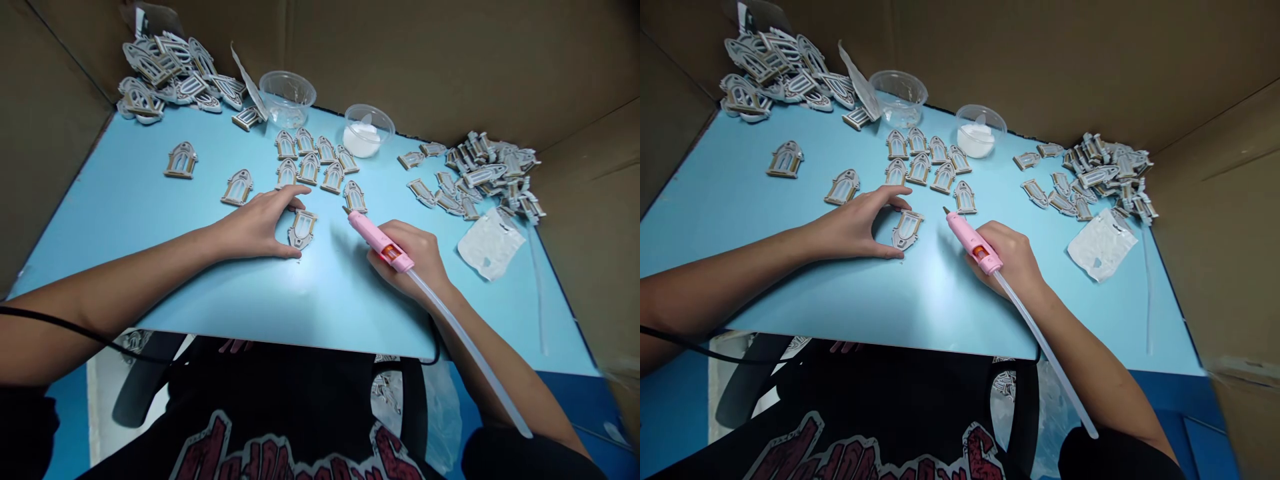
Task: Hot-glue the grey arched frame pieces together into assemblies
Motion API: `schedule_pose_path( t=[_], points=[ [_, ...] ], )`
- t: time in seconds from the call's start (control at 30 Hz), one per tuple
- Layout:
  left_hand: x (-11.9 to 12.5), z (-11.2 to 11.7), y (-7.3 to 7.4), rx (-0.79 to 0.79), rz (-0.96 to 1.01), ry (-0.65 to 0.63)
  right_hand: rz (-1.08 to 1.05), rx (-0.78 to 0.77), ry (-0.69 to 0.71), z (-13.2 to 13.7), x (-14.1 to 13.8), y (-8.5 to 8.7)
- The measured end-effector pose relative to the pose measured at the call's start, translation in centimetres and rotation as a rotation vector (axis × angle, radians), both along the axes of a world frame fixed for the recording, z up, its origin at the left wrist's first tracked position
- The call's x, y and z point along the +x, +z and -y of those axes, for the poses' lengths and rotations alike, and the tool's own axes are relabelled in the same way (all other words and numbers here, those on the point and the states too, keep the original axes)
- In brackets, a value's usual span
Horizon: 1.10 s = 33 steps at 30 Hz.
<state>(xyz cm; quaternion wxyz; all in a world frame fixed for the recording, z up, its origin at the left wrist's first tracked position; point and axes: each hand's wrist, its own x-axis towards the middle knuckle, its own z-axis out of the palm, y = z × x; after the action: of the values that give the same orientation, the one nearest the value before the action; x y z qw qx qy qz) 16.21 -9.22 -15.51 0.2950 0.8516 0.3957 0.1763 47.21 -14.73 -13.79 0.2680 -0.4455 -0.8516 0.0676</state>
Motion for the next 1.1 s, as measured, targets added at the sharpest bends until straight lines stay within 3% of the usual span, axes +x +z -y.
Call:
schedule_pose_path(
  t=[0.2, 0.43, 0.63, 1.1],
  points=[
    [0.1, 0.4, -0.3, 0.195, 0.143, 0.038, -0.04, 0.023, 0.167, 0.6, -0.7, 0.2],
    [0.5, 1.2, -0.6, 0.385, 0.287, -0.118, -0.043, 0.026, 0.24, 1.0, -0.9, 0.3],
    [0.7, 1.8, -0.4, 0.498, 0.235, -0.177, 0.014, 0.024, 0.227, 1.1, -1.1, 0.3],
    [1.2, 2.4, 0.2, 0.695, 0.201, -0.182, 0.026, 0.089, 0.163, 1.8, -1.7, 0.3]
  ],
)
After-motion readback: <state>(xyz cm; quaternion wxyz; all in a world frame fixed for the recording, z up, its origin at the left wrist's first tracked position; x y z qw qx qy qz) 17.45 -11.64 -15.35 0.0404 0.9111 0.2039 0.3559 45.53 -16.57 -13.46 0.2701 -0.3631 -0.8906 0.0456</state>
